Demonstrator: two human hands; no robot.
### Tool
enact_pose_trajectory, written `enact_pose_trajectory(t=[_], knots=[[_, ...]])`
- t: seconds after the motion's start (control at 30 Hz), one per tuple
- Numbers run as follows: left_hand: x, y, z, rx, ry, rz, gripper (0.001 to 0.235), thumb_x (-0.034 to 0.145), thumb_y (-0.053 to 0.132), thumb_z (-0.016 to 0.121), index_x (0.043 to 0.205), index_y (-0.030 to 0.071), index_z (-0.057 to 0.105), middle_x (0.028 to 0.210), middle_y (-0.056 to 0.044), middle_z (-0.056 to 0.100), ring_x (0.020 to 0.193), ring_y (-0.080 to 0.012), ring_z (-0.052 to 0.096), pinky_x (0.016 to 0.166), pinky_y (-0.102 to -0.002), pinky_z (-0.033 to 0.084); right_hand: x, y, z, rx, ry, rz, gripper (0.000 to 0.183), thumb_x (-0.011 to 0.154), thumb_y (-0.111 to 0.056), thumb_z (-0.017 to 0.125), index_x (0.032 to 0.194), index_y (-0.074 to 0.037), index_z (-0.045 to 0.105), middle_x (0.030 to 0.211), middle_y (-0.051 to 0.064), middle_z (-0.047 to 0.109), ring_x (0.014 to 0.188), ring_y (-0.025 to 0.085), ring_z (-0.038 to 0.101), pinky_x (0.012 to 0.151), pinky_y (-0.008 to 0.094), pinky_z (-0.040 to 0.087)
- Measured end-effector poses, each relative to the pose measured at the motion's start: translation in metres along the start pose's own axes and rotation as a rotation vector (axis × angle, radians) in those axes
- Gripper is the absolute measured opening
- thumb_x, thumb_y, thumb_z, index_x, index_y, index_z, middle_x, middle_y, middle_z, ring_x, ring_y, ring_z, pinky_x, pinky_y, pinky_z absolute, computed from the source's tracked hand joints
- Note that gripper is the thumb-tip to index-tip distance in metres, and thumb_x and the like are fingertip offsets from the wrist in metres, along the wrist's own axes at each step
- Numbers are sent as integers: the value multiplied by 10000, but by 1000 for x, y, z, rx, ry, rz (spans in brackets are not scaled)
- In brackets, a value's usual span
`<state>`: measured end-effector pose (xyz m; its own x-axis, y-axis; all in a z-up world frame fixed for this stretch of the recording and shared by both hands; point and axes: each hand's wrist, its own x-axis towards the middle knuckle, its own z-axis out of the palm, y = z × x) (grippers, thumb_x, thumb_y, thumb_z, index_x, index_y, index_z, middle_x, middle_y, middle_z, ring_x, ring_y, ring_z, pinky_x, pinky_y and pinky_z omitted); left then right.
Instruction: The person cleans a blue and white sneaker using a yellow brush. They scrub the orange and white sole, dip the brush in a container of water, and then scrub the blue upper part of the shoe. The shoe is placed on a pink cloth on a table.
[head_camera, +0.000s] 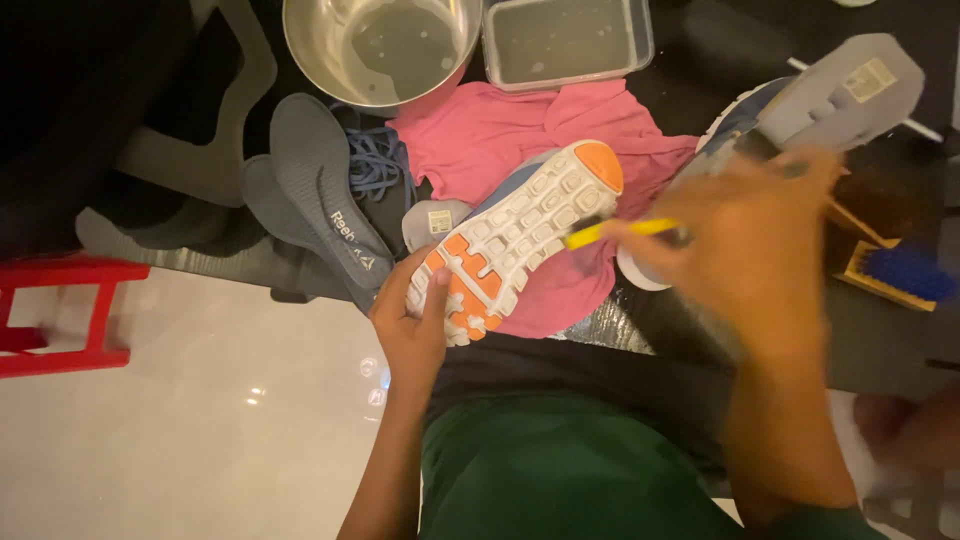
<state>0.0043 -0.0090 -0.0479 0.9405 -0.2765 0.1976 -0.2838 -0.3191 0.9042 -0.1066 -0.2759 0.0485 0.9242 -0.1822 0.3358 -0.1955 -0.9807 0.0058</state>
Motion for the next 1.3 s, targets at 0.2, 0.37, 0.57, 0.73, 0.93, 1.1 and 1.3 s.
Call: enact_pose_trajectory(t=[0.2, 0.37, 0.57, 0.73, 0.93, 1.1, 1.3], knots=[[0, 3, -1, -21, -10, -40, 343, 987, 347, 625, 1162, 66, 718, 1139, -75, 767, 1048, -195, 723, 906, -344, 566, 2, -17, -1, 112, -35, -26, 423, 886, -708, 739, 790, -299, 790, 751, -90, 718, 700, 184, 581, 900, 490, 332], [0, 4, -1, -30, -5, -26, 338, 986, 347, 629, 1155, 68, 715, 1123, -78, 769, 1032, -194, 731, 882, -339, 578, 4, -12, -5, 18, -6, 5, 287, 974, -635, 752, 845, -382, 788, 876, -157, 754, 752, 165, 580, 890, 467, 300], [0, 3, -1, -11, -22, -24, 336, 994, 345, 623, 1171, 72, 709, 1152, -74, 764, 1055, -190, 726, 891, -333, 569, 4, -28, -2, 71, 32, -99, 317, 945, -611, 773, 831, -315, 774, 844, -106, 723, 764, 184, 592, 840, 467, 313], [2, 5, -1, -30, -18, -8, 324, 994, 331, 624, 1167, 73, 716, 1144, -72, 765, 1059, -196, 721, 925, -341, 565, 4, -24, -4, 19, 36, -23, 241, 936, -569, 837, 963, -330, 824, 917, -80, 782, 792, 171, 638, 860, 461, 303], [1, 1, 0, -21, -20, -20, 326, 994, 317, 635, 1199, 74, 705, 1171, -78, 763, 1077, -198, 718, 906, -346, 569, -6, -61, 7, 227, -45, -234, 312, 914, -575, 742, 764, -301, 734, 813, -152, 694, 845, 154, 599, 860, 468, 339], [0, -2, -3, -4, -28, -23, 347, 975, 358, 652, 1197, 94, 698, 1188, -72, 763, 1075, -203, 746, 864, -330, 588, -5, -26, -3, -36, 21, 19, 354, 988, -652, 799, 792, -360, 763, 852, -165, 727, 810, 195, 588, 895, 463, 296], [1, -1, -4, -11, -30, -19, 322, 973, 318, 656, 1183, 81, 712, 1170, -80, 768, 1061, -200, 728, 878, -338, 568, -5, -67, 3, 120, -28, -294, 316, 940, -625, 669, 845, -338, 762, 844, -133, 736, 796, 177, 625, 867, 489, 371]])
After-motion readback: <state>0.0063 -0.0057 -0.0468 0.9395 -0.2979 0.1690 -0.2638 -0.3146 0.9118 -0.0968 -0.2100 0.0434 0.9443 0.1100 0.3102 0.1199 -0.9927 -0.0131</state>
